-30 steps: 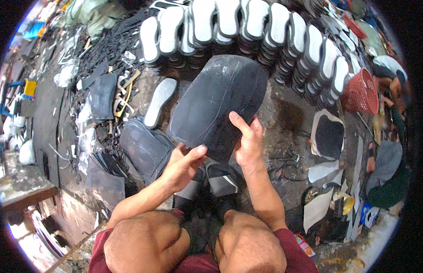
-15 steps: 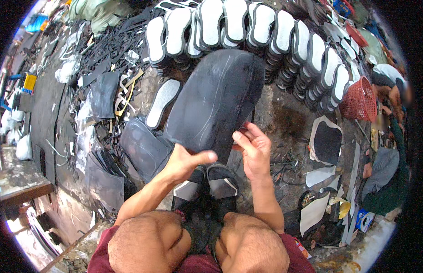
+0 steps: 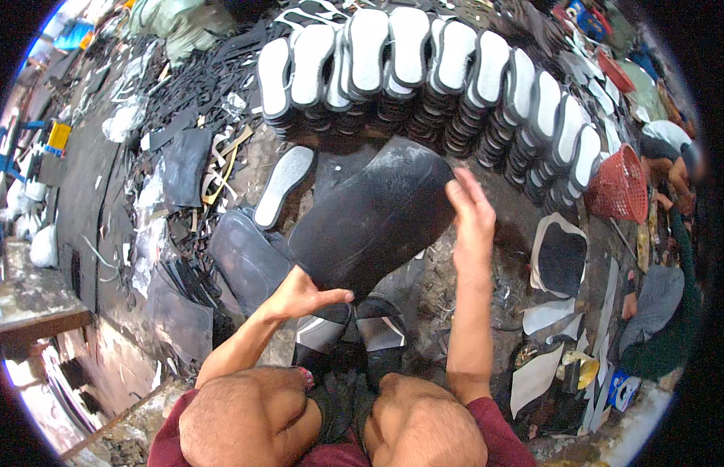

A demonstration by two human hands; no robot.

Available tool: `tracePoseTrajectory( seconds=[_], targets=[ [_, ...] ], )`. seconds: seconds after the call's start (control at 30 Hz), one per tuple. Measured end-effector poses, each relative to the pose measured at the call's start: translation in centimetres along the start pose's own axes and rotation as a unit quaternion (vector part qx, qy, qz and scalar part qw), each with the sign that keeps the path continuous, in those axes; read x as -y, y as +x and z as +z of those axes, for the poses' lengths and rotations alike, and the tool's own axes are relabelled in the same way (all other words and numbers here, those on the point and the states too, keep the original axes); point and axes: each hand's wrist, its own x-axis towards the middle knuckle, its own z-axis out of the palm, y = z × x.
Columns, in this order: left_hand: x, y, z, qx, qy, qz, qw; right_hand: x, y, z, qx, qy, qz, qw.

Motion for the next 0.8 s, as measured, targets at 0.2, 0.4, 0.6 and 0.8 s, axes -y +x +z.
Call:
tracePoseTrajectory(
  seconds=[0.2, 0.4, 0.6, 0.8],
  targets=[
    [-1.9, 0.5, 0.6, 0.133, 0.166, 0.148, 0.966, -3.8, -11.9, 2.8, 0.220, -0.218, -0.178, 0.934],
    [5.9, 7.0, -8.3, -0.374, 0.451, 0.110, 0.803, -7.9, -6.8, -3.8, 0.083, 0.047, 0.129, 0.987],
    [10.8, 6.8, -14.8, -0.346, 0.351, 0.085, 0.866, -8.3, -5.0, -6.5, -0.041, -0.303, -0.097, 0.947],
    [6.2, 3.6, -5.1, 0.129, -0.152, -0.169, 0.965, -4.9, -4.4, -2.2, 0.193, -0.009, -0.103, 0.976]
  ],
)
